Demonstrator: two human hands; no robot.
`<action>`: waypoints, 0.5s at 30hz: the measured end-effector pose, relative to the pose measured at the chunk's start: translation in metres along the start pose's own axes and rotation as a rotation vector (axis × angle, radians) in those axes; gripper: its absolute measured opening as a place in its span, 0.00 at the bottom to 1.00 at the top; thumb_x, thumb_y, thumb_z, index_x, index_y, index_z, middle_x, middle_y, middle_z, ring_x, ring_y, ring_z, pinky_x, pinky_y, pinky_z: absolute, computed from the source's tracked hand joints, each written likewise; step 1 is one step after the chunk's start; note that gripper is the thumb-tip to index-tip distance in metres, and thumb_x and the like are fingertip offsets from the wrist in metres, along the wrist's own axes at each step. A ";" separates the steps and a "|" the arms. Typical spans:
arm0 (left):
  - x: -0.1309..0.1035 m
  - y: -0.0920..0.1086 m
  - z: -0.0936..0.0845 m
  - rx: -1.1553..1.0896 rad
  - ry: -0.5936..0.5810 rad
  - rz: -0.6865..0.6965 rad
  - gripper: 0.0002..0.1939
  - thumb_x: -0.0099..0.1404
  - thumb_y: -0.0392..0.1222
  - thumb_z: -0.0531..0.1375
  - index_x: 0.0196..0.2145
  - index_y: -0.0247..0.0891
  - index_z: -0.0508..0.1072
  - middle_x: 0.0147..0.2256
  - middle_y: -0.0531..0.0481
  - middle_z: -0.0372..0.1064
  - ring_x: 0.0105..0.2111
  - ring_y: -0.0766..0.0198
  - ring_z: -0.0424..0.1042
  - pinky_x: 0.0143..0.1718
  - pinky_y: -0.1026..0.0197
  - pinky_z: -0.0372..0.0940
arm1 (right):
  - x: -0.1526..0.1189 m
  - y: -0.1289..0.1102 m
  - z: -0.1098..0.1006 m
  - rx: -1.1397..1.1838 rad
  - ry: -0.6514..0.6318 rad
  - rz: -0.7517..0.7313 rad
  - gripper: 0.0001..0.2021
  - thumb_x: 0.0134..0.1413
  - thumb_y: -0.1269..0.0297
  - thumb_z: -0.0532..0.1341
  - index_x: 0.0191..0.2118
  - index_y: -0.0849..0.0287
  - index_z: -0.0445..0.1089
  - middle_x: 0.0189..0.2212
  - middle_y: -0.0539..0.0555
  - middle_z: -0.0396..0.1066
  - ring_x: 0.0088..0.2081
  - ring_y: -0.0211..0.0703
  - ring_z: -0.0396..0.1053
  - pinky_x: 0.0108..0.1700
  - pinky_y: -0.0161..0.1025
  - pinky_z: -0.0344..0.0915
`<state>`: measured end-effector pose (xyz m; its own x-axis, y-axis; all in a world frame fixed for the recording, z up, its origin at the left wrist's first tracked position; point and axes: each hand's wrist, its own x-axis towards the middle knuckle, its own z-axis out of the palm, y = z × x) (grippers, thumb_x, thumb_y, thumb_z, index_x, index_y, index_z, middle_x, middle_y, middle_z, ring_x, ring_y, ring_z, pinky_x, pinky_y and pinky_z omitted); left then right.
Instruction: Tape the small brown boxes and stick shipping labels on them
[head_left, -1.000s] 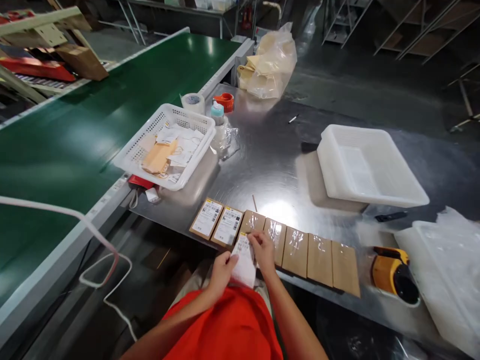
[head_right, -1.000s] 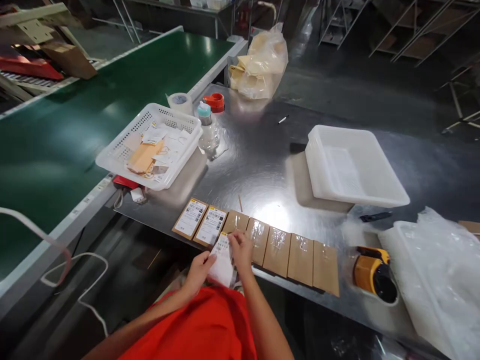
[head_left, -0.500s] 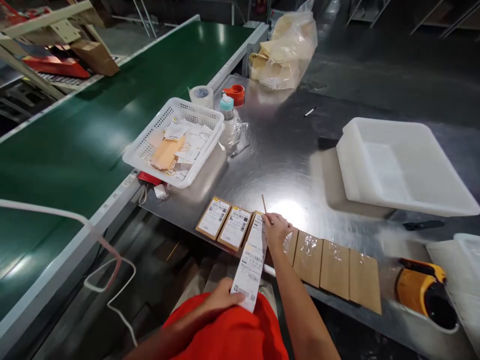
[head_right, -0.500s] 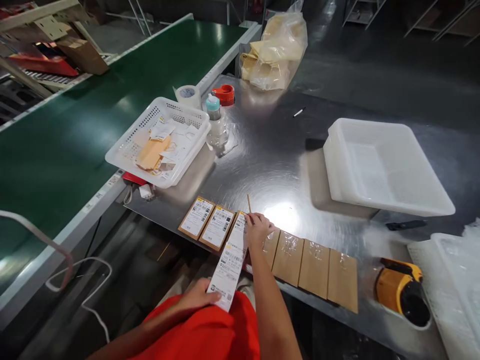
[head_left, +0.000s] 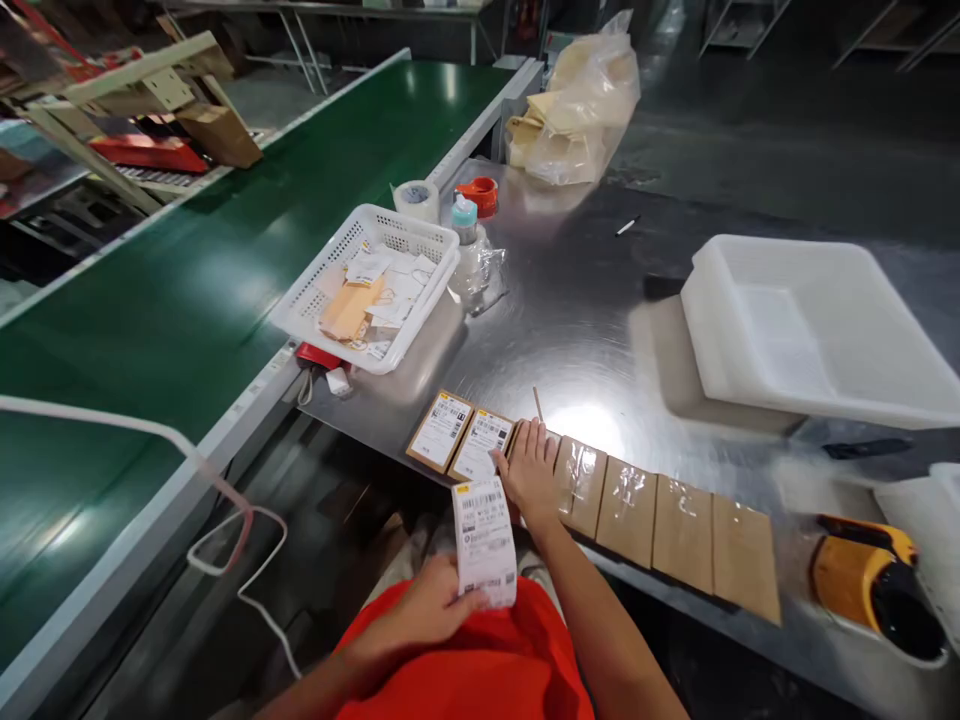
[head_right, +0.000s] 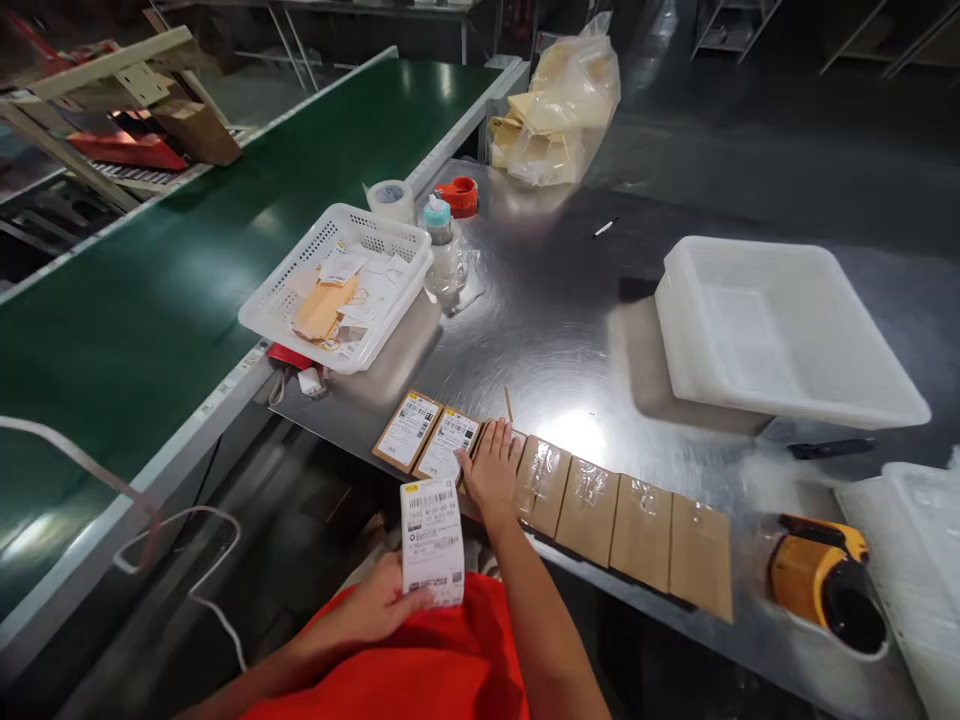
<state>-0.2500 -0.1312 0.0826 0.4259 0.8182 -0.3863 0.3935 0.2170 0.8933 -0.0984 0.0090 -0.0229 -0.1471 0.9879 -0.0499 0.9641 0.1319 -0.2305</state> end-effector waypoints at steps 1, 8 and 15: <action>0.002 0.002 -0.001 0.000 0.028 -0.001 0.19 0.61 0.41 0.56 0.49 0.46 0.76 0.51 0.50 0.73 0.50 0.54 0.70 0.56 0.56 0.61 | 0.002 0.000 -0.002 0.039 -0.016 0.006 0.38 0.61 0.47 0.45 0.65 0.78 0.45 0.66 0.73 0.41 0.68 0.59 0.36 0.65 0.58 0.35; 0.030 0.009 -0.002 -0.064 -0.063 0.123 0.17 0.60 0.39 0.58 0.46 0.41 0.77 0.49 0.49 0.74 0.47 0.56 0.72 0.53 0.59 0.62 | -0.014 0.028 -0.048 0.939 0.023 0.138 0.36 0.59 0.39 0.38 0.55 0.58 0.67 0.61 0.62 0.59 0.63 0.57 0.53 0.60 0.58 0.53; 0.066 -0.007 0.034 -0.097 -0.258 0.115 0.16 0.58 0.44 0.61 0.44 0.40 0.77 0.44 0.49 0.75 0.44 0.54 0.72 0.48 0.57 0.64 | -0.087 0.063 -0.104 1.337 -0.135 0.310 0.20 0.35 0.49 0.71 0.33 0.57 0.73 0.27 0.53 0.75 0.30 0.46 0.71 0.33 0.41 0.69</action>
<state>-0.1971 -0.0965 0.0433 0.6610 0.6806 -0.3161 0.2567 0.1908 0.9475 -0.0014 -0.0604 0.0679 -0.0613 0.9366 -0.3450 0.0286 -0.3439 -0.9386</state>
